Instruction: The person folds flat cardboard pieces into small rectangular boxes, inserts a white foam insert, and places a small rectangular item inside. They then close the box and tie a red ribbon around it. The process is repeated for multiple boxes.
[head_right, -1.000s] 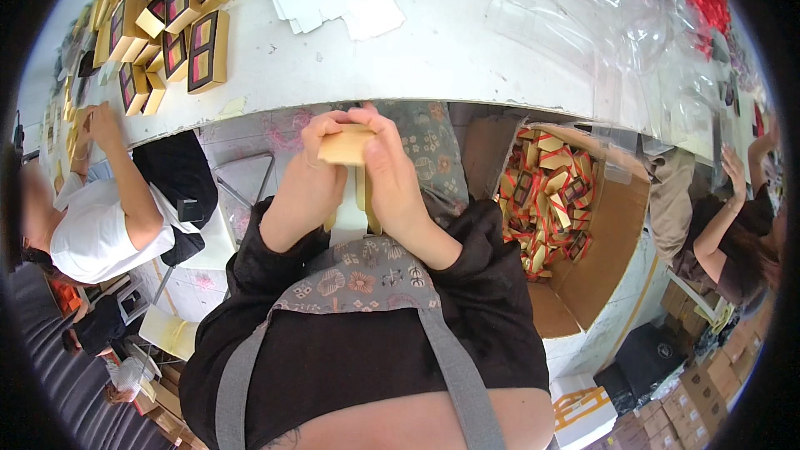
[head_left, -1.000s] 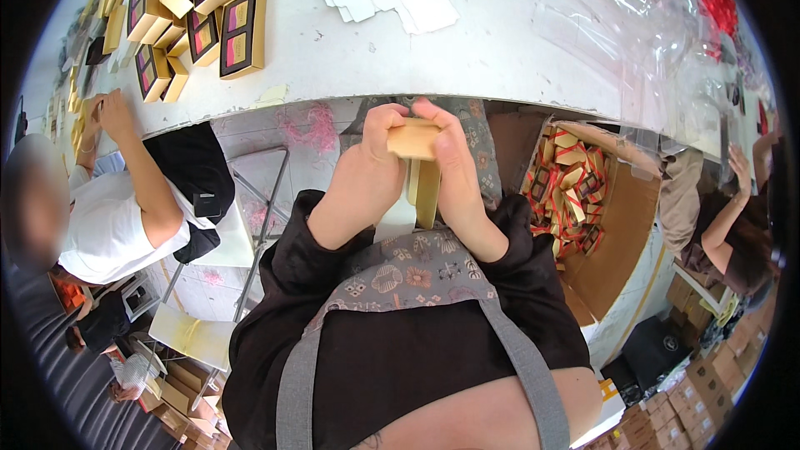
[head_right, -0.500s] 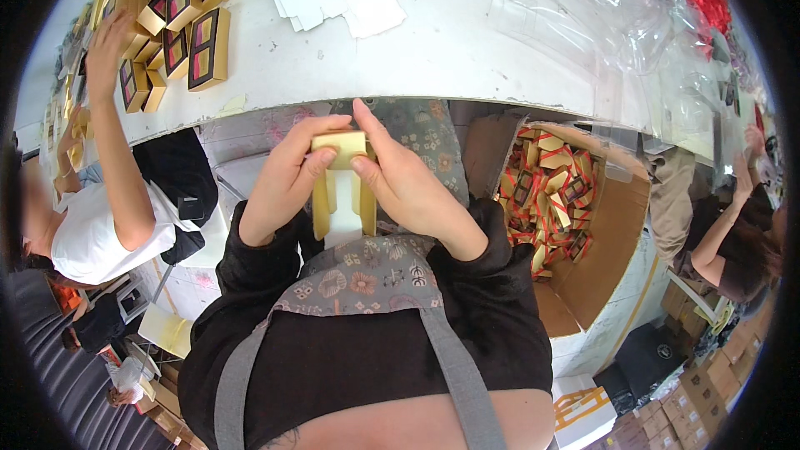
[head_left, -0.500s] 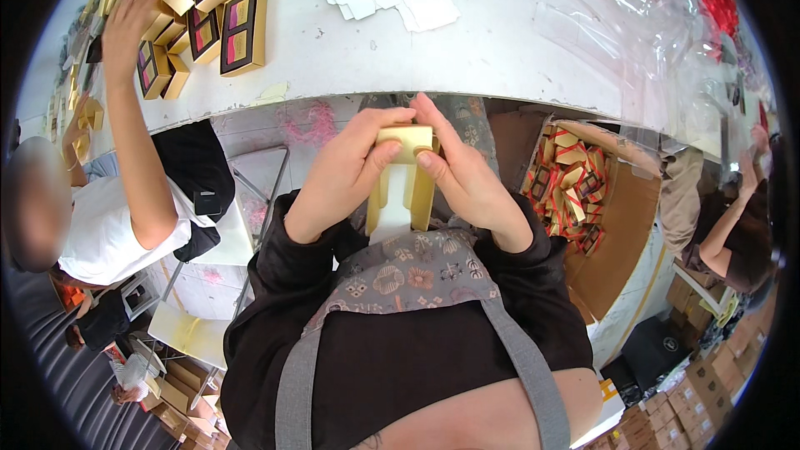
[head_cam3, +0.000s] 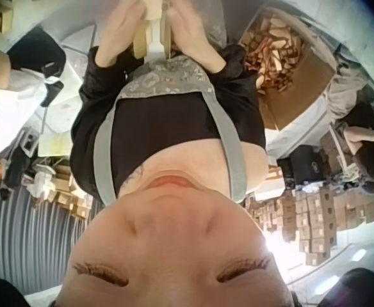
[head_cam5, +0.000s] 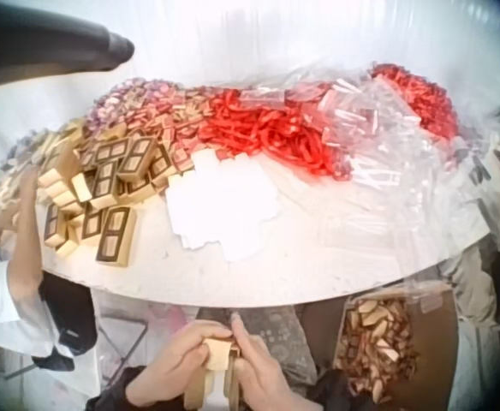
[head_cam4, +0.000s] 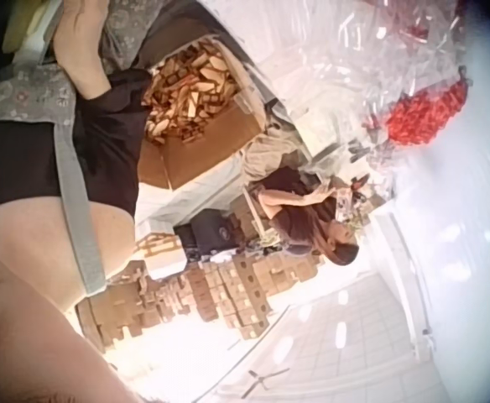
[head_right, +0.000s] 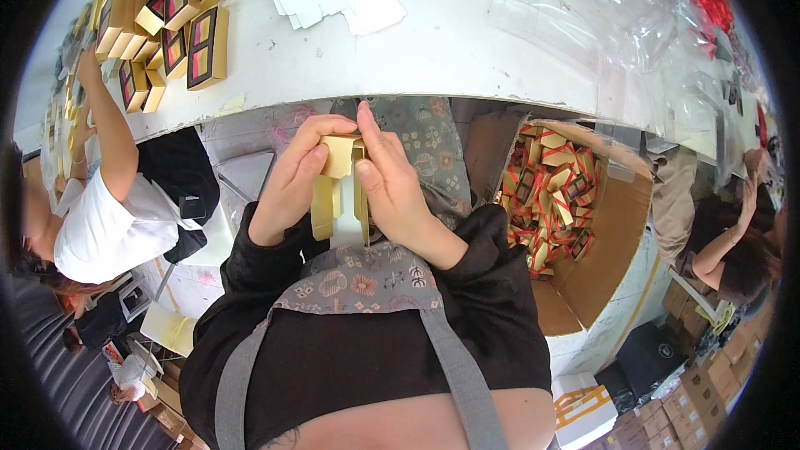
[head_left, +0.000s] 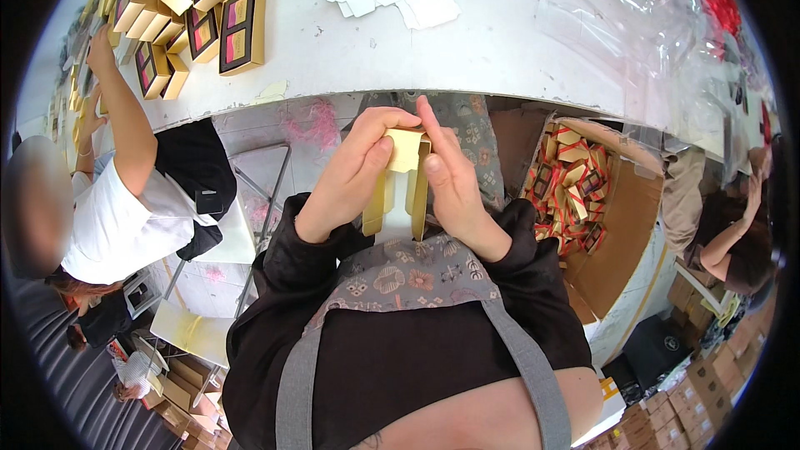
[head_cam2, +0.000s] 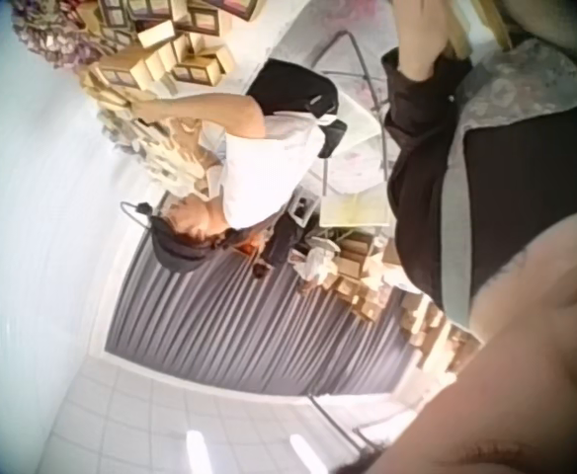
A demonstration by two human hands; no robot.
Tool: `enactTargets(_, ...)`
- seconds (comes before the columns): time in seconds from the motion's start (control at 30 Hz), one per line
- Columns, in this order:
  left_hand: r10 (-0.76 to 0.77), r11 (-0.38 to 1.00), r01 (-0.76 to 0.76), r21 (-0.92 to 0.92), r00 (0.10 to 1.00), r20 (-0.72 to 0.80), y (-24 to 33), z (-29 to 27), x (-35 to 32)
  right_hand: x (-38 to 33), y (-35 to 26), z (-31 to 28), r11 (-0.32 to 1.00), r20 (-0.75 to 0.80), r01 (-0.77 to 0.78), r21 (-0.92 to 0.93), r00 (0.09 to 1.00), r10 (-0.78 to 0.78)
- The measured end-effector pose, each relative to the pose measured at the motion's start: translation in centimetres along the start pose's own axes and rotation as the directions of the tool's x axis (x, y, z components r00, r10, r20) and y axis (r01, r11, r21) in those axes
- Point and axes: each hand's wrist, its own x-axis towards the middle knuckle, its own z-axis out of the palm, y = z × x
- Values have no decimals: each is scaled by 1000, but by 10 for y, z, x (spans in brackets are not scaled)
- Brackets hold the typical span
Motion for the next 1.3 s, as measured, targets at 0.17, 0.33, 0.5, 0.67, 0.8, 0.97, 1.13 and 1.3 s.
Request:
enactTargets(0.17, -35, 986, 27, 163, 998, 46, 10, 3, -3, 7, 10, 1, 739, 111, -334, 585, 936, 335)
enactTargets(0.33, -60, 965, 41, 259, 996, 68, 12, -4, -4, 5, 8, 0, 764, 138, -365, 533, 928, 347)
enactTargets(0.5, -169, 869, 157, 470, 986, -17, 12, -5, -2, 10, -1, -7, 958, 60, -50, -282, 996, 69)
enactTargets(0.67, -110, 844, 89, 528, 994, 8, 20, -7, 2, 28, -13, -16, 873, 164, 47, -485, 986, 38)
enactTargets(0.8, -142, 949, 129, 288, 990, 23, 11, -11, -2, 26, -19, -24, 949, 210, -161, -270, 953, 221)
enactTargets(0.97, 4, 781, -38, 623, 998, 57, 12, 6, -10, -3, -10, 16, 946, 66, -322, -18, 944, 323)
enactTargets(1.13, 11, 828, -35, 559, 999, 47, 6, -7, -17, -4, -1, 26, 981, 34, -194, 8, 981, 193)
enactTargets(1.3, 59, 737, -84, 671, 996, 60, 7, -11, -16, 7, 6, 14, 909, 29, 151, -389, 988, -152)
